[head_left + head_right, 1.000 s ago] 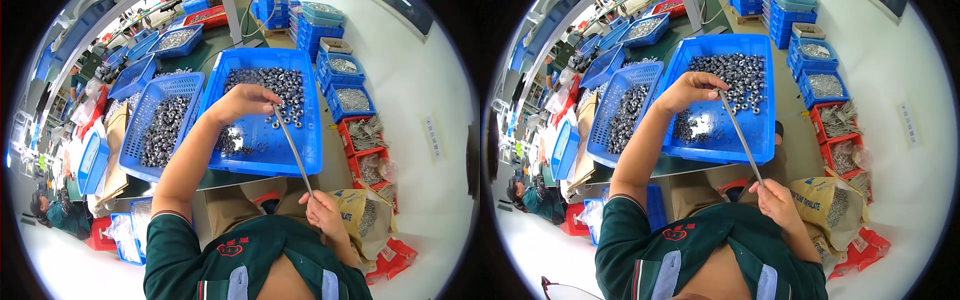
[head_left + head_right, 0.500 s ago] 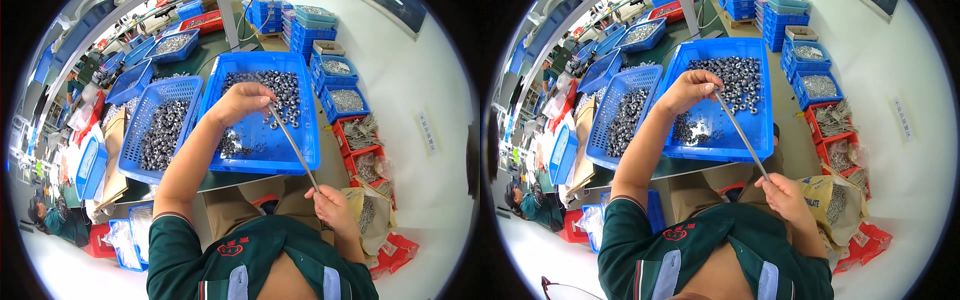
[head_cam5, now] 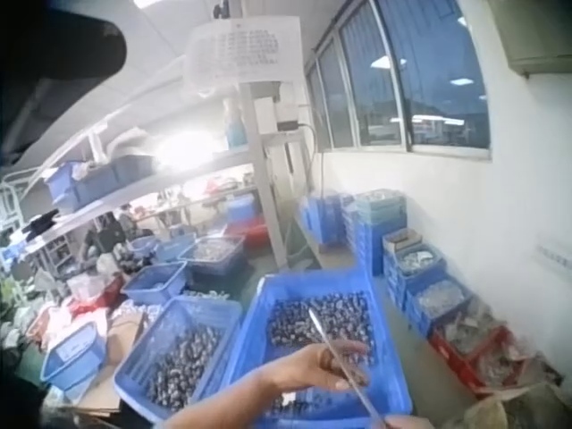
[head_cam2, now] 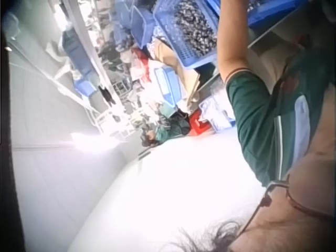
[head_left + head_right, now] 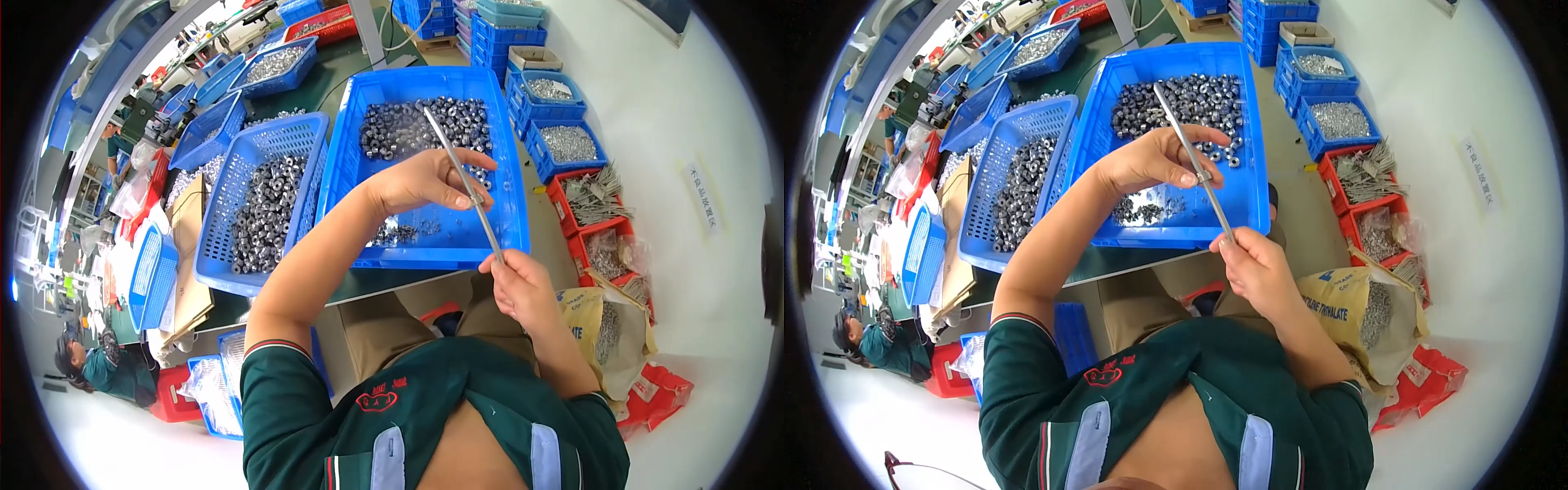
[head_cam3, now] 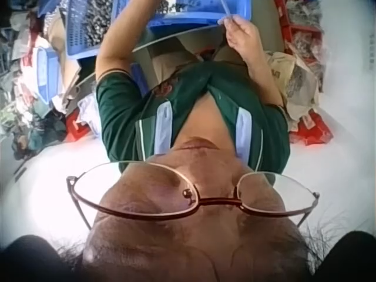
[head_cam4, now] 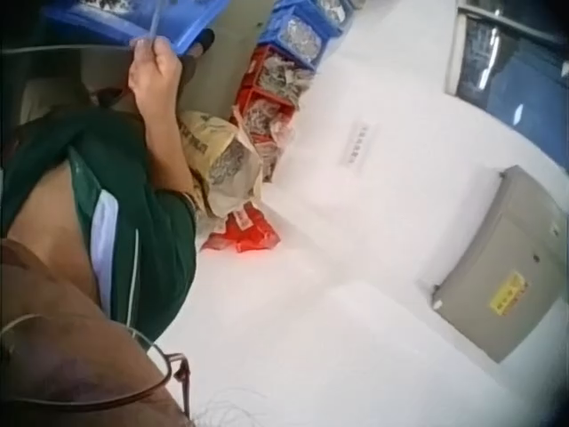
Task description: The person is picking small metal washers from a tray and sliding them onto a metal rod.
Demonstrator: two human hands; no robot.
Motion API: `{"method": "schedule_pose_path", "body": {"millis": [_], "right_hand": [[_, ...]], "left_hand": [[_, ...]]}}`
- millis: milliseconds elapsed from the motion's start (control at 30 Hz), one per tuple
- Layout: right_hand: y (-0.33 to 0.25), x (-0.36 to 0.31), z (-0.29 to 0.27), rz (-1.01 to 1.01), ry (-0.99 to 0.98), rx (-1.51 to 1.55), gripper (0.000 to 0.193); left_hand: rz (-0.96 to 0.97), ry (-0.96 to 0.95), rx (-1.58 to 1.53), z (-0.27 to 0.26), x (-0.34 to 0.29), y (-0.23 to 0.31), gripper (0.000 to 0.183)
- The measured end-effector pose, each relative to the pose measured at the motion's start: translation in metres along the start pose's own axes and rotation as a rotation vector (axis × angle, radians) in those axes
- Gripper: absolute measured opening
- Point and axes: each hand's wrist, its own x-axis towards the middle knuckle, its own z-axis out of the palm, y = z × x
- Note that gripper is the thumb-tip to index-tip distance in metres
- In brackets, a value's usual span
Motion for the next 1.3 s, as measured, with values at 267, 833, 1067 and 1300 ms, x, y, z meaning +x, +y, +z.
{"method": "schedule_pose_path", "body": {"millis": [267,833,1067,1300], "right_hand": [[0.003,0.002,-0.012,-0.071,0.136,-0.011,0.02],[0.014,0.005,-0.026,-0.174,0.077,0.045,0.02],[0.012,0.006,-0.029,-0.18,0.043,0.085,0.02],[0.008,-0.004,-0.032,-0.083,0.006,0.042,0.019]], "left_hand": [[-0.027,0.554,1.045,-0.021,0.002,-0.014,0.027],[-0.201,0.333,1.502,-0.039,0.025,-0.067,0.017],[-0.208,0.416,1.441,-0.039,0.011,-0.03,0.023],[0.117,0.373,-0.124,-0.047,-0.012,0.004,0.026]]}}
